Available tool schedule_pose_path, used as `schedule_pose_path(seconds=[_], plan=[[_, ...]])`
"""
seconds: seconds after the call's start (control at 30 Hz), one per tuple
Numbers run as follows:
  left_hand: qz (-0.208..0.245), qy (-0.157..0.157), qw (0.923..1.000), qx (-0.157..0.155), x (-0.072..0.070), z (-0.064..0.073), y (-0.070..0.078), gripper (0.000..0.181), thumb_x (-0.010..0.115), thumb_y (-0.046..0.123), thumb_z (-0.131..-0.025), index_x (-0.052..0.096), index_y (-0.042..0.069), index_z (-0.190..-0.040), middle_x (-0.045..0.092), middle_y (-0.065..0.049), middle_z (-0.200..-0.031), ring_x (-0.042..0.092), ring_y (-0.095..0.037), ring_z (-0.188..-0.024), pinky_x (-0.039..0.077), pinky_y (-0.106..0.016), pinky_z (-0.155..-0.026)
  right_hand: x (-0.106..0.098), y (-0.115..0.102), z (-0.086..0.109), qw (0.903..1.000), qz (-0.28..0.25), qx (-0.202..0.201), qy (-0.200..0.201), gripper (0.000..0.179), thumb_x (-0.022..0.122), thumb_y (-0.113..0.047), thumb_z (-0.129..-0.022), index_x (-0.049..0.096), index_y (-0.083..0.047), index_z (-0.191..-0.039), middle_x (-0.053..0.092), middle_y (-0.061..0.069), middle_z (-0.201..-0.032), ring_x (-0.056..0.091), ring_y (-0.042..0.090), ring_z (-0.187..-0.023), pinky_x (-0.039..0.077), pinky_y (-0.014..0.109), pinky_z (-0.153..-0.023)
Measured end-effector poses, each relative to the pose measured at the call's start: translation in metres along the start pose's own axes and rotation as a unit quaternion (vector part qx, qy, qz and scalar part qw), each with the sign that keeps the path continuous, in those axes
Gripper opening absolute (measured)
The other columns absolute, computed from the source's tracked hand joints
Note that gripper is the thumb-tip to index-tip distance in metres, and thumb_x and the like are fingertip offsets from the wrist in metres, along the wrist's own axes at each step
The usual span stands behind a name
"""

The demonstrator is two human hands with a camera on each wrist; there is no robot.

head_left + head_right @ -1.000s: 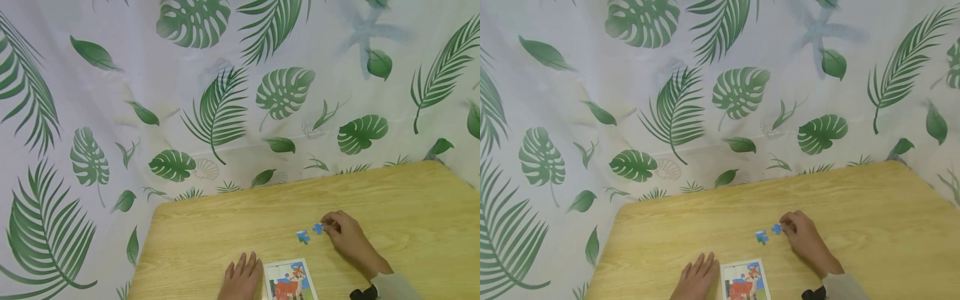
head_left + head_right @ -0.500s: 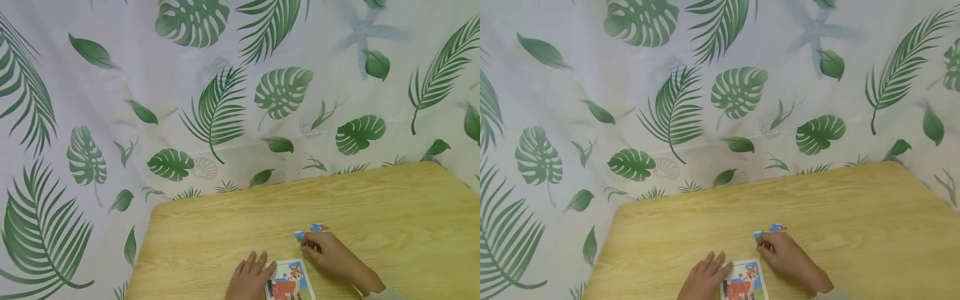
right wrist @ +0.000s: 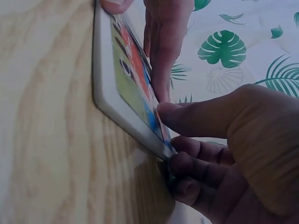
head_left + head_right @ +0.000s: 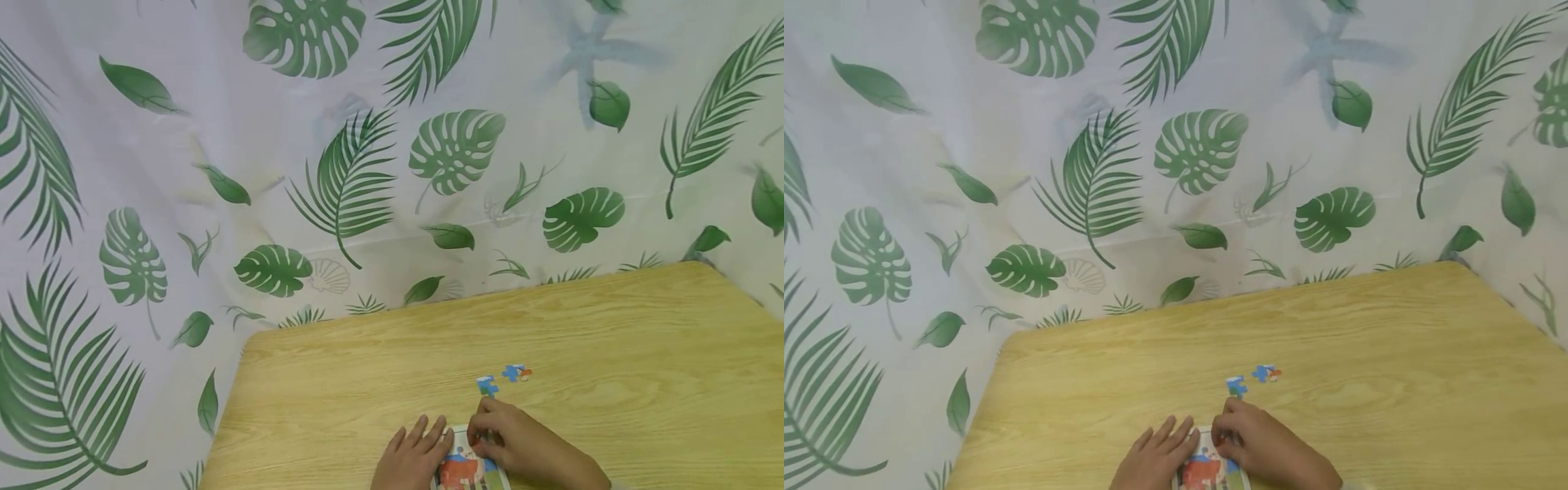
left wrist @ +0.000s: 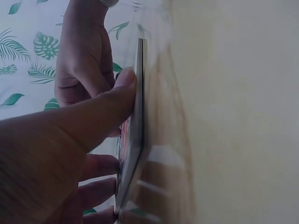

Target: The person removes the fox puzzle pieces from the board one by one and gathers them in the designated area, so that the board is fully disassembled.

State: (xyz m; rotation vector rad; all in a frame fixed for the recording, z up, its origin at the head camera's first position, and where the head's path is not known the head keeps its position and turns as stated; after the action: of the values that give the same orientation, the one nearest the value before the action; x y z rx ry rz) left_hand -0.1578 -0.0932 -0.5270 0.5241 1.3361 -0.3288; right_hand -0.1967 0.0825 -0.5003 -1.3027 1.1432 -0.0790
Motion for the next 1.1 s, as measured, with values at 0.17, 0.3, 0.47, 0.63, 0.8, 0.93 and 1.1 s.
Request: schedule_pose_path(seconds=[0.17, 0.3, 0.47, 0.63, 0.8, 0.93, 1.1], plan=[[-0.023, -0.002, 0.9997, 0.000, 0.001, 0.001, 0.000, 0.087, 0.035, 0.082, -0.094, 0.044, 0.025, -0.159, 0.039, 0.007, -0.164, 0.037, -0.021, -0.150, 0.042, -0.050, -0.113, 0.003, -0.002, 0.000, 0.9998, 0.005, 0.008, -0.016, 0.004, 0.070, -0.019, -0.101, 0.070, -0.024, -0.102, 0.054, -0.012, -0.099, 0.051, 0.001, -0.081, 0.050, 0.024, -0.067], [-0.036, 0.005, 0.9993, 0.003, 0.003, 0.001, 0.000, 0.087, 0.035, 0.082, -0.094, 0.045, 0.025, -0.158, 0.039, 0.007, -0.163, 0.038, -0.021, -0.149, 0.043, -0.050, -0.112, 0.007, -0.001, 0.000, 0.9994, 0.023, 0.015, -0.018, 0.006, 0.070, -0.021, -0.100, 0.066, -0.024, -0.102, 0.052, -0.013, -0.097, 0.049, 0.000, -0.079, 0.048, 0.023, -0.067], [-0.029, 0.009, 0.9995, 0.001, 0.004, 0.001, 0.001, 0.089, 0.036, 0.083, -0.093, 0.045, 0.024, -0.158, 0.039, 0.006, -0.164, 0.038, -0.022, -0.150, 0.042, -0.051, -0.112, 0.010, -0.001, 0.000, 0.9988, 0.044, 0.021, -0.010, 0.013, 0.071, -0.019, -0.099, 0.061, -0.026, -0.102, 0.047, -0.012, -0.099, 0.048, 0.001, -0.080, 0.047, 0.022, -0.066], [-0.021, 0.012, 0.9997, 0.001, 0.004, 0.000, 0.001, 0.090, 0.036, 0.083, -0.093, 0.046, 0.023, -0.158, 0.039, 0.005, -0.164, 0.037, -0.022, -0.150, 0.042, -0.053, -0.112, 0.008, -0.003, 0.000, 0.9987, 0.046, 0.016, 0.009, 0.016, 0.073, -0.019, -0.098, 0.060, -0.027, -0.101, 0.045, -0.010, -0.105, 0.049, 0.004, -0.082, 0.047, 0.022, -0.067], [-0.006, 0.008, 0.9999, 0.000, 0.005, 0.000, 0.000, 0.089, 0.036, 0.082, -0.094, 0.045, 0.022, -0.158, 0.039, 0.005, -0.164, 0.037, -0.023, -0.150, 0.041, -0.053, -0.113, 0.007, -0.003, -0.001, 0.9995, 0.025, 0.017, 0.007, 0.014, 0.072, -0.018, -0.099, 0.059, -0.024, -0.102, 0.047, -0.009, -0.102, 0.049, 0.005, -0.082, 0.047, 0.022, -0.067], [-0.013, 0.019, 0.9997, 0.006, 0.004, 0.000, 0.000, 0.088, 0.036, 0.082, -0.094, 0.045, 0.022, -0.158, 0.040, 0.005, -0.163, 0.039, -0.023, -0.149, 0.043, -0.053, -0.112, 0.000, 0.000, -0.001, 0.9989, -0.009, 0.040, 0.021, 0.018, 0.072, -0.018, -0.099, 0.059, -0.016, -0.111, 0.056, -0.005, -0.105, 0.052, 0.006, -0.083, 0.050, 0.025, -0.069], [-0.017, 0.025, 0.9995, 0.010, 0.005, 0.000, 0.000, 0.088, 0.037, 0.081, -0.094, 0.046, 0.021, -0.157, 0.041, 0.005, -0.162, 0.040, -0.022, -0.148, 0.044, -0.052, -0.111, -0.018, 0.001, 0.001, 0.9968, 0.012, 0.002, 0.079, 0.026, 0.078, -0.018, -0.094, 0.061, -0.010, -0.112, 0.062, -0.004, -0.103, 0.051, 0.007, -0.079, 0.050, 0.025, -0.067]])
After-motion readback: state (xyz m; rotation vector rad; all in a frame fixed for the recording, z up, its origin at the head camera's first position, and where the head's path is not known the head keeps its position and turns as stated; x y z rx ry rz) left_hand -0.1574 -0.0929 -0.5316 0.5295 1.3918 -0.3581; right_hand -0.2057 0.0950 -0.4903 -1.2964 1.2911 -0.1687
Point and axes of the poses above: each hand's wrist, its own z-axis away from the middle knuckle, its own x-axis out of the palm, y = z × x, the point moved 6 cm from there along -z, towards the middle knuckle
